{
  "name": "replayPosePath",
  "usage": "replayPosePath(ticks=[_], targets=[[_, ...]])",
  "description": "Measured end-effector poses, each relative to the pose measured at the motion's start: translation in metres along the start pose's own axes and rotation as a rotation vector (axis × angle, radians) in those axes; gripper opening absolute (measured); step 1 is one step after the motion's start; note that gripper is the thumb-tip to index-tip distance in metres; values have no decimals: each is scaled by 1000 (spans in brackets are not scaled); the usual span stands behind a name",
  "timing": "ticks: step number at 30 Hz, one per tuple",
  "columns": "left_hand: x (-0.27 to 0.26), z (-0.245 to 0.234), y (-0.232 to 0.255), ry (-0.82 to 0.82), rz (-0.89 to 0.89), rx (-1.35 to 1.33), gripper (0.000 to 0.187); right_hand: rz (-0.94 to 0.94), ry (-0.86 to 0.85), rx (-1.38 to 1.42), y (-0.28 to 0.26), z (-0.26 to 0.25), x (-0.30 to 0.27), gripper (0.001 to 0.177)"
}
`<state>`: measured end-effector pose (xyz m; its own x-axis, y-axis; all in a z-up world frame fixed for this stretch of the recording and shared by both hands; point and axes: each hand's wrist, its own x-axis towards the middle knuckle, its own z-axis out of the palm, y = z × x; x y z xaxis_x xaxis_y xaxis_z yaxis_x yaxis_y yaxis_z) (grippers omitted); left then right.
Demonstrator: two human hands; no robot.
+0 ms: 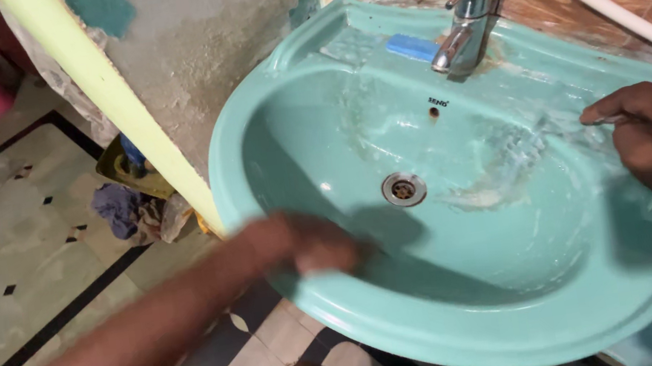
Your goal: The person scrubs a light blue bathroom sink with a small cloth under running water. They repeatedly wipe the basin, faucet, and surrounding surfaces, rinsing the cloth and wringing it out as needed. The task continues throughout the clip with no final state shown.
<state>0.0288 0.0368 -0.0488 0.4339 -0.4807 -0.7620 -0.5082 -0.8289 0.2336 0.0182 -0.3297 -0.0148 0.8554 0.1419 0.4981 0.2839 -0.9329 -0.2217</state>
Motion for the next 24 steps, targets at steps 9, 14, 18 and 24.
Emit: replayPosePath(ticks=[9,14,18,24], targets=[[76,-38,-130,596,-426,546,55,-49,-11,172,28,19,6,33],[54,-8,-55,293,-133,312,56,149,-121,125,29,20,4,35],[40,4,-46,142,-60,314,57,51,-91,144,45,30,7,36],[63,-41,-135,820,-357,757,70,82,-148,133,60,35,11,39]])
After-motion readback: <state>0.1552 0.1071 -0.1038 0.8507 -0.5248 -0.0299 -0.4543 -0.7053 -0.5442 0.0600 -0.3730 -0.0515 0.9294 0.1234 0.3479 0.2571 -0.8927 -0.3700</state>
